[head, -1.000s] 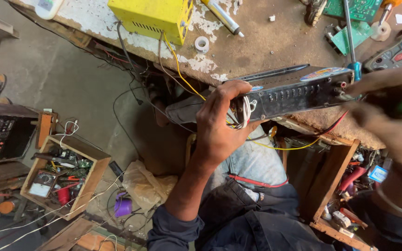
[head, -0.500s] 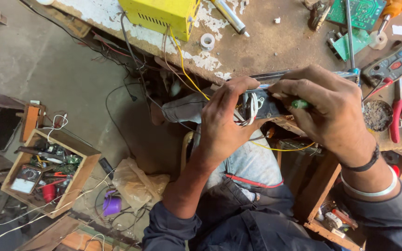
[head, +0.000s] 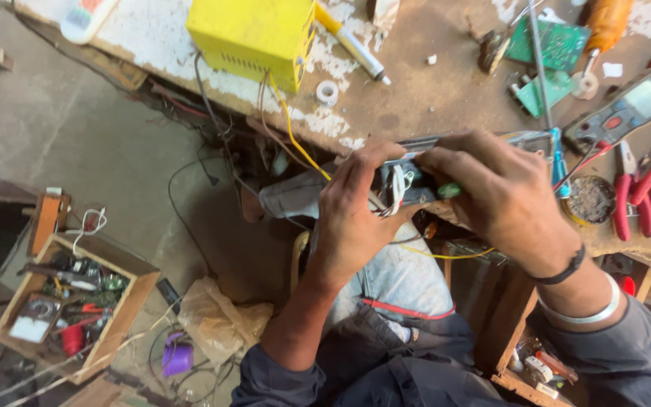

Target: The person repairs an electronic device by connecting wires, using a screwdriver to tighten screws on the circuit board, and reassembling the metal casing. They handle the device and tools on a cluttered workbench.

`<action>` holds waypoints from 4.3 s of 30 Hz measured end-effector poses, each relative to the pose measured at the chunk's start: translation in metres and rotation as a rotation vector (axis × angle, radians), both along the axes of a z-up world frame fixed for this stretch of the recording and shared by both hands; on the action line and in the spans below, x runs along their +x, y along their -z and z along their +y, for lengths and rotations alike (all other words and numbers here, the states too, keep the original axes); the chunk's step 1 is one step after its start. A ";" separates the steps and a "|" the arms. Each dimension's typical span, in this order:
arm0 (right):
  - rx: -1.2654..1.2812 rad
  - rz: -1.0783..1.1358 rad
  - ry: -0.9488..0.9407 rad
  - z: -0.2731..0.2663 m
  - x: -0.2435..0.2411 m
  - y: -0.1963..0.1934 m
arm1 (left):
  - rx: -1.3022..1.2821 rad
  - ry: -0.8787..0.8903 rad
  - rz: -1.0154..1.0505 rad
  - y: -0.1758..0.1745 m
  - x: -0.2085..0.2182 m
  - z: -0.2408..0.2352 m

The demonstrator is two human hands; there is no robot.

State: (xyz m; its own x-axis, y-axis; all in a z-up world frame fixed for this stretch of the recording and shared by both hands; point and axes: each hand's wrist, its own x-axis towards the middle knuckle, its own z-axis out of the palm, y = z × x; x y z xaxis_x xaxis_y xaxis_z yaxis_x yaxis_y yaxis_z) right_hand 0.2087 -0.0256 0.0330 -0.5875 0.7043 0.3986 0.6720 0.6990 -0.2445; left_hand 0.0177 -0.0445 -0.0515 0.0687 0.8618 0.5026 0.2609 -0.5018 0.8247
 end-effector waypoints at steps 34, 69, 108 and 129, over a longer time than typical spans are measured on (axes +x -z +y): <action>0.083 0.095 -0.036 0.014 -0.001 0.026 | -0.504 0.136 -0.939 0.046 0.021 0.029; 0.068 0.126 0.020 0.017 -0.006 0.032 | -0.257 0.203 -0.576 0.017 0.008 0.029; -0.091 0.532 0.139 0.041 0.021 0.020 | 0.027 -0.063 -0.266 -0.011 0.027 0.033; -0.334 0.698 0.084 0.018 0.019 -0.008 | -0.047 -0.105 -0.318 -0.002 0.037 0.039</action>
